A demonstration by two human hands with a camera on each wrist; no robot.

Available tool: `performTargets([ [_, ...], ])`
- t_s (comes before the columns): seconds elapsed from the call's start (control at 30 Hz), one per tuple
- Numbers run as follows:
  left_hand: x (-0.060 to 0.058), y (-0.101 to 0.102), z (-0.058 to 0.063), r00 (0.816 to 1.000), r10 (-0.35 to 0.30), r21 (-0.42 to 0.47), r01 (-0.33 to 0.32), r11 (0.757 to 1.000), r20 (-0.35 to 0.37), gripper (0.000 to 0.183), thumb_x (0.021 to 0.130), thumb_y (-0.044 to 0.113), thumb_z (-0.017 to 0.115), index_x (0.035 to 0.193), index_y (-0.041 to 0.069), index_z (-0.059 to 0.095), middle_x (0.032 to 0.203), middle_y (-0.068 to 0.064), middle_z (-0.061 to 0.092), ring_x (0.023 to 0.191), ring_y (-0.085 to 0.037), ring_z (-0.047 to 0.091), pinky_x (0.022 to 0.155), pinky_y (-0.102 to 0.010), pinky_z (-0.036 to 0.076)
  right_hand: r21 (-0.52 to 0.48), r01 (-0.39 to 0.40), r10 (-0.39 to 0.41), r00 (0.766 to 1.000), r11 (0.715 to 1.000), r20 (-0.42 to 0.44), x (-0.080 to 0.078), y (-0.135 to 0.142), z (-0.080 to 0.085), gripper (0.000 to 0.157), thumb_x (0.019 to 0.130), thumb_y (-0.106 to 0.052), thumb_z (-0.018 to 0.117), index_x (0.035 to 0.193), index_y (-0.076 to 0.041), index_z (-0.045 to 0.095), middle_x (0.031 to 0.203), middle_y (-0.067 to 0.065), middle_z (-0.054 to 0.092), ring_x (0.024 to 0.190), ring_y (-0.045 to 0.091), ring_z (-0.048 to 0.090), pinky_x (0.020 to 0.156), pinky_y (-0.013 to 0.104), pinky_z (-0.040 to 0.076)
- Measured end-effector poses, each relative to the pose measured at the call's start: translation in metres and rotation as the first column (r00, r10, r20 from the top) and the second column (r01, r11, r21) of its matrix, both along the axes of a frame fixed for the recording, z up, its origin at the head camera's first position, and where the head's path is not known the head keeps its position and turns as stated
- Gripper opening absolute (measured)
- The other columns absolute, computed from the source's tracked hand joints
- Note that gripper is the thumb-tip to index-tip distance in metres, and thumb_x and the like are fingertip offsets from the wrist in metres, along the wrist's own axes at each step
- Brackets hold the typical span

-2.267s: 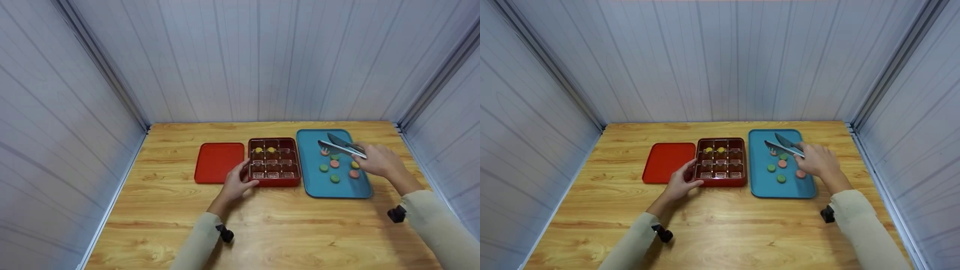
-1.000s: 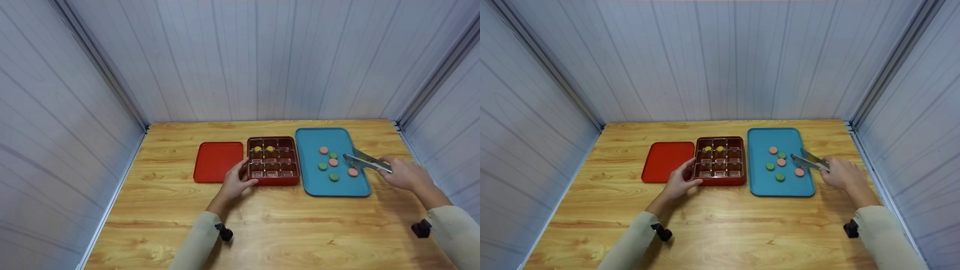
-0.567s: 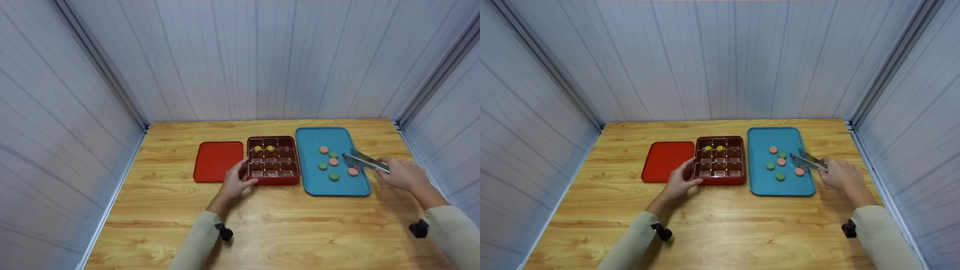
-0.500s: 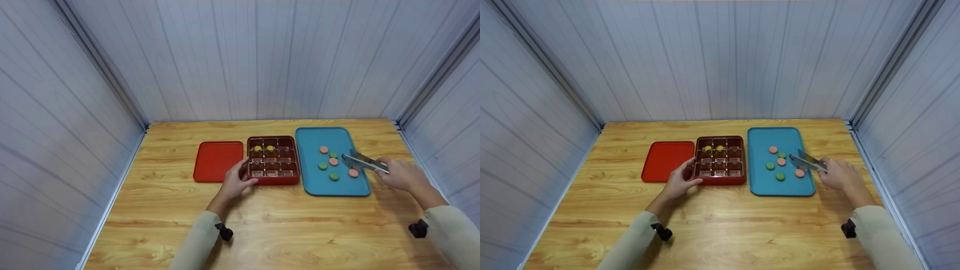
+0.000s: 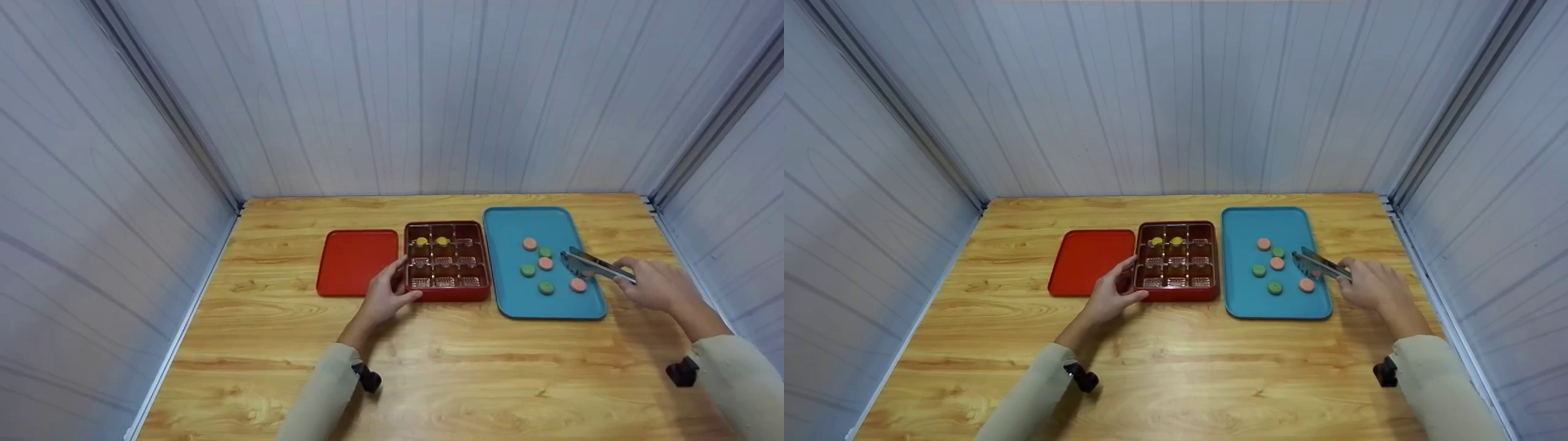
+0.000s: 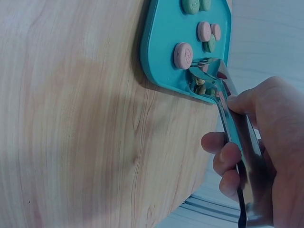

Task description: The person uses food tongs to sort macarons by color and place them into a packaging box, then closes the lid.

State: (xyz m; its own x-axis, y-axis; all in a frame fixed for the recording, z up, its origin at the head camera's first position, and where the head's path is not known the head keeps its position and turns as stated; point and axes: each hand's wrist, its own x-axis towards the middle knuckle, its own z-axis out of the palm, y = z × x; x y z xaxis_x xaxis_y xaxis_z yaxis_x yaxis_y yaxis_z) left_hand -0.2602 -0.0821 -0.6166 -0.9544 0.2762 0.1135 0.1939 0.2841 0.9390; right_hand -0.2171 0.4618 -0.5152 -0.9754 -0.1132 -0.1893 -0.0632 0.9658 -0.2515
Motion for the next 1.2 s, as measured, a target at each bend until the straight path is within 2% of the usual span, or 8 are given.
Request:
performTargets([
  [0.27,0.001,0.000,0.001,1.000,0.002,-0.018,-0.003,1.000,-0.012,0.089,0.095,0.012,0.093,0.170,0.001,0.046,0.166,-0.027,0.058,0.155,-0.043,0.058,0.126,-0.052,0.055,0.009,-0.005,0.005,1.000,1.000,-0.012,0.000,0.000,0.004,0.047,0.110,-0.026,0.060,0.146,0.004,0.064,0.068,0.003,0.052,0.056,0.018,0.044,0.052,0.033,0.034],
  [0.47,0.000,0.000,0.000,1.000,0.005,-0.023,-0.005,1.000,-0.006,0.090,0.094,0.011,0.093,0.170,0.002,0.046,0.166,-0.028,0.057,0.156,-0.044,0.058,0.126,-0.049,0.055,-0.010,0.000,0.000,1.000,1.000,-0.021,-0.006,0.001,0.020,0.052,0.112,-0.026,0.058,0.150,0.009,0.060,0.061,0.000,0.046,0.052,0.015,0.039,0.049,0.032,0.034],
  [0.67,0.001,-0.001,-0.001,1.000,0.003,-0.014,-0.003,1.000,0.002,0.091,0.094,0.011,0.093,0.171,0.002,0.045,0.169,-0.028,0.055,0.157,-0.046,0.057,0.128,-0.048,0.053,-0.027,0.003,-0.003,1.000,1.000,-0.007,-0.012,0.000,0.034,0.052,0.112,-0.027,0.058,0.151,0.009,0.058,0.067,0.002,0.050,0.054,0.016,0.043,0.051,0.032,0.037],
  [0.8,-0.001,-0.001,-0.001,1.000,0.000,0.005,0.000,1.000,0.006,0.090,0.094,0.010,0.092,0.171,0.002,0.045,0.170,-0.028,0.053,0.158,-0.047,0.055,0.127,-0.048,0.053,-0.034,0.004,-0.004,1.000,0.999,-0.013,-0.014,-0.002,0.035,0.053,0.112,-0.027,0.057,0.150,0.009,0.057,0.068,0.003,0.050,0.054,0.016,0.044,0.050,0.032,0.038],
  [1.03,-0.001,-0.001,-0.001,1.000,0.001,-0.019,-0.001,1.000,-0.005,0.090,0.095,0.012,0.092,0.171,0.002,0.045,0.169,-0.028,0.056,0.157,-0.045,0.056,0.126,-0.048,0.055,-0.033,-0.009,0.007,0.999,0.999,-0.039,-0.020,-0.013,0.036,0.050,0.112,-0.026,0.060,0.148,0.008,0.060,0.071,0.004,0.053,0.056,0.017,0.046,0.052,0.032,0.038],
  [1.2,0.000,0.000,0.001,1.000,0.000,-0.015,0.000,1.000,-0.018,0.088,0.095,0.011,0.092,0.169,0.001,0.046,0.165,-0.028,0.059,0.154,-0.044,0.059,0.126,-0.052,0.055,-0.039,-0.032,0.030,0.997,0.999,-0.068,-0.025,-0.023,0.038,0.048,0.112,-0.026,0.061,0.147,0.007,0.063,0.070,0.004,0.054,0.055,0.017,0.046,0.051,0.032,0.037],
])
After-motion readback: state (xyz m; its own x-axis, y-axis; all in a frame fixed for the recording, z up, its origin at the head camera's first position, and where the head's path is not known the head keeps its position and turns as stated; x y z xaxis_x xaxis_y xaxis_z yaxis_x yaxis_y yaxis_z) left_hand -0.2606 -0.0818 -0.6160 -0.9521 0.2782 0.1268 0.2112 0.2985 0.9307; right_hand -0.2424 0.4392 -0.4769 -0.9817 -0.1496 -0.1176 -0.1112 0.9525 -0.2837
